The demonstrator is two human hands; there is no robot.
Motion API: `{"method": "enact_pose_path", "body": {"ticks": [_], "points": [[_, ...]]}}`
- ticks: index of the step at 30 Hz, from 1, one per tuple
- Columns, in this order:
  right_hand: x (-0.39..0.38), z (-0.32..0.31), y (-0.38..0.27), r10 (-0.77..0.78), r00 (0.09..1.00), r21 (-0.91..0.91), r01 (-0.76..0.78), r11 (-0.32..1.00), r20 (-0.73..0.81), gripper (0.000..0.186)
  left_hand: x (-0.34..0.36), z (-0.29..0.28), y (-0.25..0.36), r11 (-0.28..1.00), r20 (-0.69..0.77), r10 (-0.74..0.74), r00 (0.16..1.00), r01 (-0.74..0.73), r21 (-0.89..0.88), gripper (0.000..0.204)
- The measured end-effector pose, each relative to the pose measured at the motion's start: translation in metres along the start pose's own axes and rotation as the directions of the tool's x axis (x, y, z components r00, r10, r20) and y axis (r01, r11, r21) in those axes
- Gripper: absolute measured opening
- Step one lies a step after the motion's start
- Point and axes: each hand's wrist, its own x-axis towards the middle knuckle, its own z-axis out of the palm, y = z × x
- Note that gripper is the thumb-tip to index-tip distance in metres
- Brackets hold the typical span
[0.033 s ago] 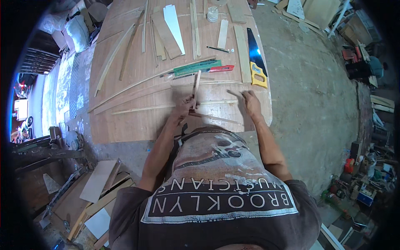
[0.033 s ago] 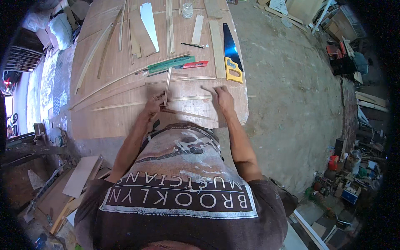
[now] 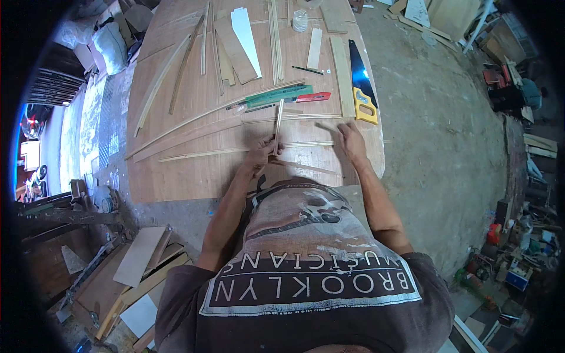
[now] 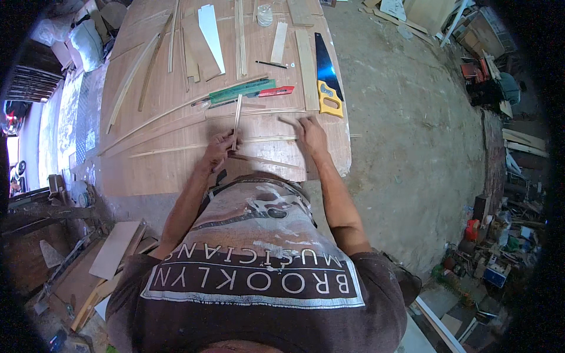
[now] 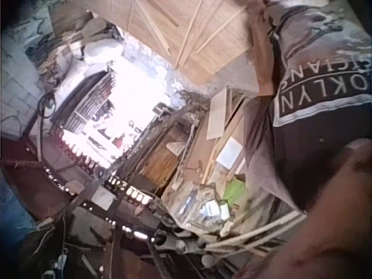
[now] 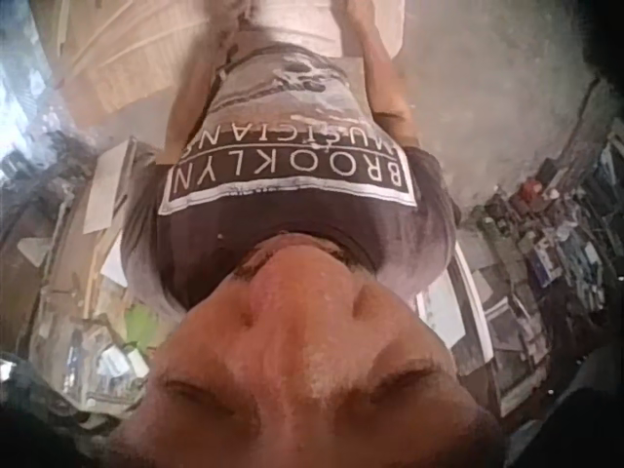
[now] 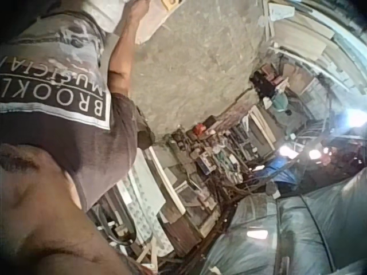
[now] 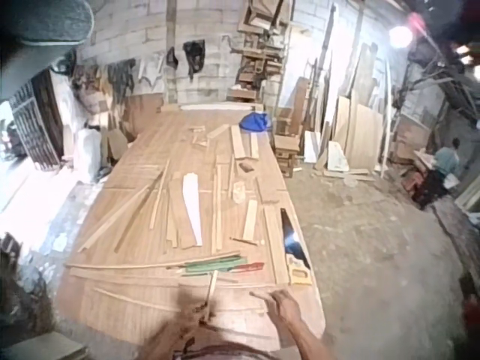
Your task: The person is using a hand saw and a utility knife to cut and shape pieces of wood on a workbench.
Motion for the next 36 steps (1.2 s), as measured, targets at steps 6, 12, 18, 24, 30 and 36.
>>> {"method": "enact_pose_path", "body": {"ticks": [6, 12, 18, 24, 30, 36], "points": [[0.049, -0.003, -0.095, -0.011, 1.0, 0.626, 0.027, 0.779, -0.029, 0.037, -0.026, 0.037, 0.035, 0.985, 0.051, -0.005, 0.999, 0.013, -0.171, 0.029], [0.047, -0.02, -0.132, 0.013, 0.987, 0.95, -0.156, 0.269, 0.158, 0.043, -0.039, 0.052, 0.058, 0.993, 0.14, 0.083, 0.987, -0.07, -0.097, 0.028], [0.038, -0.04, -0.138, 0.042, 0.991, 0.977, -0.131, 0.169, 0.126, 0.039, -0.047, 0.057, 0.073, 0.995, 0.18, 0.09, 0.979, -0.08, -0.06, 0.03], [0.03, -0.058, -0.141, 0.066, 0.996, 0.97, -0.081, 0.229, 0.068, 0.019, -0.054, 0.07, 0.087, 0.996, 0.271, 0.05, 0.961, -0.027, -0.09, 0.035], [0.028, -0.062, -0.13, 0.159, 0.982, 0.912, -0.153, 0.381, 0.098, 0.022, -0.052, 0.076, 0.082, 0.996, 0.236, 0.076, 0.969, -0.086, 0.031, 0.03], [0.018, -0.065, -0.14, 0.171, 0.984, 0.852, -0.137, 0.505, 0.057, 0.021, -0.051, 0.081, 0.085, 0.99, 0.196, 0.081, 0.977, -0.101, 0.094, 0.031]]}}
